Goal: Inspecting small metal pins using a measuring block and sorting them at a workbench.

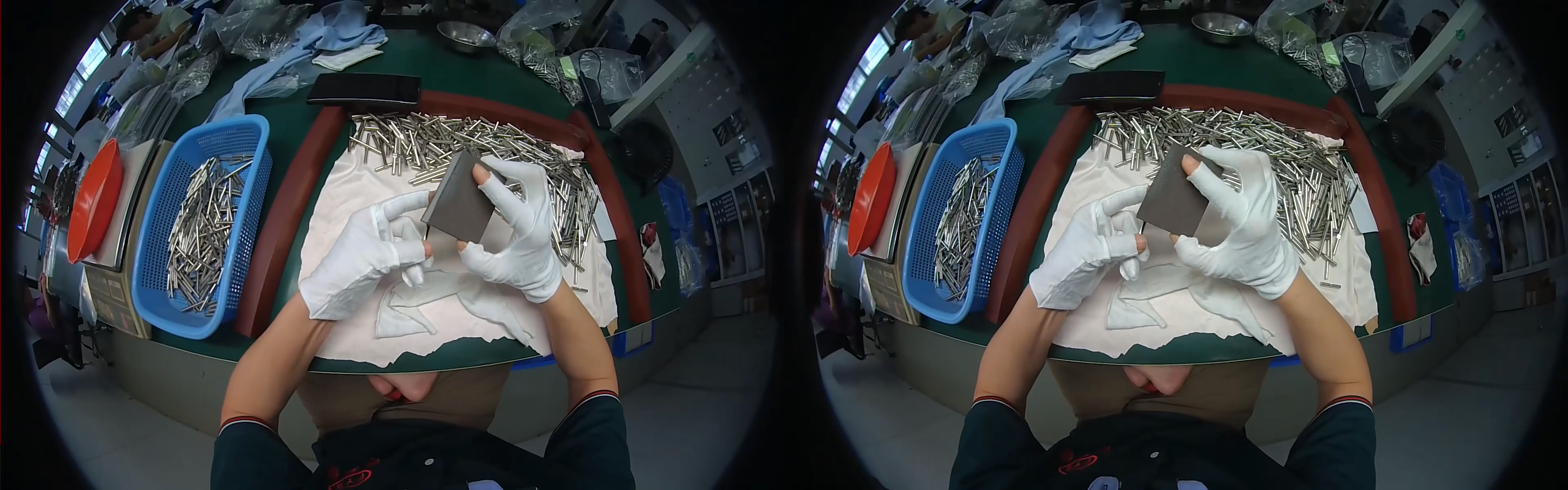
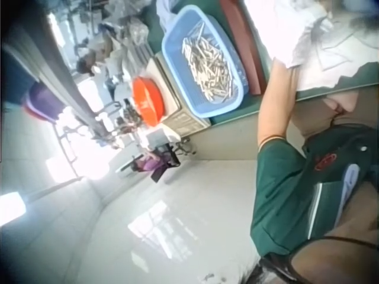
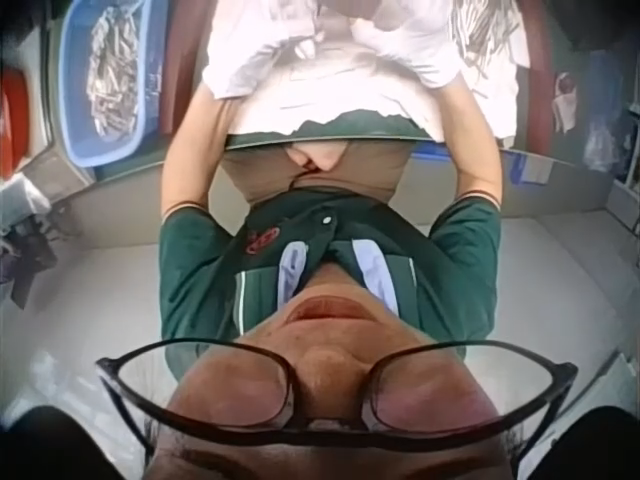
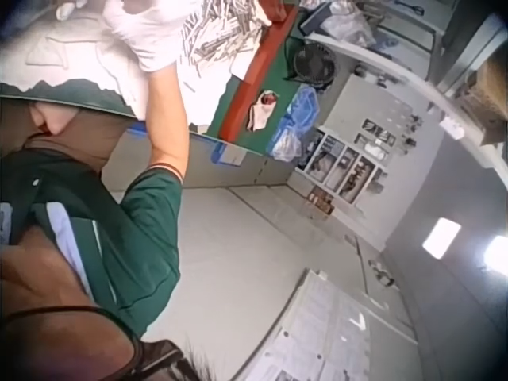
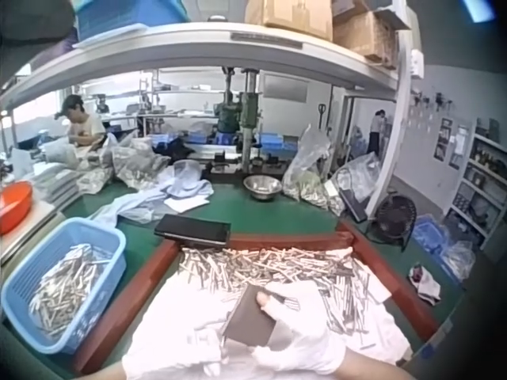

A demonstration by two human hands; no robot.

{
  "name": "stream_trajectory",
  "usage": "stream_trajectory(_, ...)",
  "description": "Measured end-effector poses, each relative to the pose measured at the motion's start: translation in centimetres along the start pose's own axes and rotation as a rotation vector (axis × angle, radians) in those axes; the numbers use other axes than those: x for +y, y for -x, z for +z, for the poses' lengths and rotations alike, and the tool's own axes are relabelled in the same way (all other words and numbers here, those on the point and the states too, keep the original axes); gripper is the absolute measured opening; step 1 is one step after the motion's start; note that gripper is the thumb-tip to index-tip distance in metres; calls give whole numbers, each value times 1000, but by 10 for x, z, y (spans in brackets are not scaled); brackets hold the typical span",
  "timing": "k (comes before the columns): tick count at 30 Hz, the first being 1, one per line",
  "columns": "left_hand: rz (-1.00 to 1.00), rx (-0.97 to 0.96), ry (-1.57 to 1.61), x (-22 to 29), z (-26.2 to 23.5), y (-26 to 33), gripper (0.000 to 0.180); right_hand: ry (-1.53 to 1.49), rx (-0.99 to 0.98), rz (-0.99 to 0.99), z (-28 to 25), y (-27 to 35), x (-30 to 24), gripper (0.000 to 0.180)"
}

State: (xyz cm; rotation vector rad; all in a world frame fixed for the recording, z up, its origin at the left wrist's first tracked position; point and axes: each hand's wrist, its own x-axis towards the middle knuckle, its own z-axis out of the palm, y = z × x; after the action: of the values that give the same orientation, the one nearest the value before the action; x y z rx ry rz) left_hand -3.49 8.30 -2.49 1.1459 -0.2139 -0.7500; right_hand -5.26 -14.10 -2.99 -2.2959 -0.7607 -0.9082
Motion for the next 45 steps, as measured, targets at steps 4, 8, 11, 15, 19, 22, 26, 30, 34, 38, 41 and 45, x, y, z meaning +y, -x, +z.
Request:
stream_trajectory(4, -10, -40, 45, -1, 3, -2, 62, 35, -22, -24, 1, -2, -5, 77)
stream_trajectory(8, -18, -70, 53, -6, -7, -2, 62, 53, -2, -48, 6, -3, -4, 77)
stream_trajectory(11, -52, -72, 78, -8, -1, -5, 63, 75, 10, -49, 2, 0, -3, 77)
stream_trajectory(15, -22, -95, 153, -6, -3, -4, 61, 63, 7, -37, 2, 2, -5, 77)
stream_trajectory(19, -40, -84, 116, -8, -4, -5, 60, 109, 39, -77, 1, -1, -4, 78)
stream_trajectory(22, -10, -36, 208, -12, -3, -5, 58, 113, 79, -96, 0, 3, 0, 81)
stream_trajectory(26, -36, -74, 152, -7, 0, -3, 58, 160, 101, -122, 4, -2, -5, 81)
stream_trajectory(30, -19, -76, 175, -8, 3, -4, 62, 174, 122, -135, 8, 1, -5, 81)
stream_trajectory(34, 8, -104, 218, -8, -11, -3, 63, 174, 112, -142, 4, 0, -5, 78)
stream_trajectory(38, 55, -26, 256, -6, -7, -3, 74, 216, 86, -82, 7, 2, -4, 82)
stream_trajectory(41, 73, 31, 246, -3, -10, -1, 75, 173, 140, -72, 3, 3, -2, 81)
stream_trajectory(45, 102, 26, 171, -6, -6, -4, 73, 101, 148, 61, 0, 8, 2, 75)
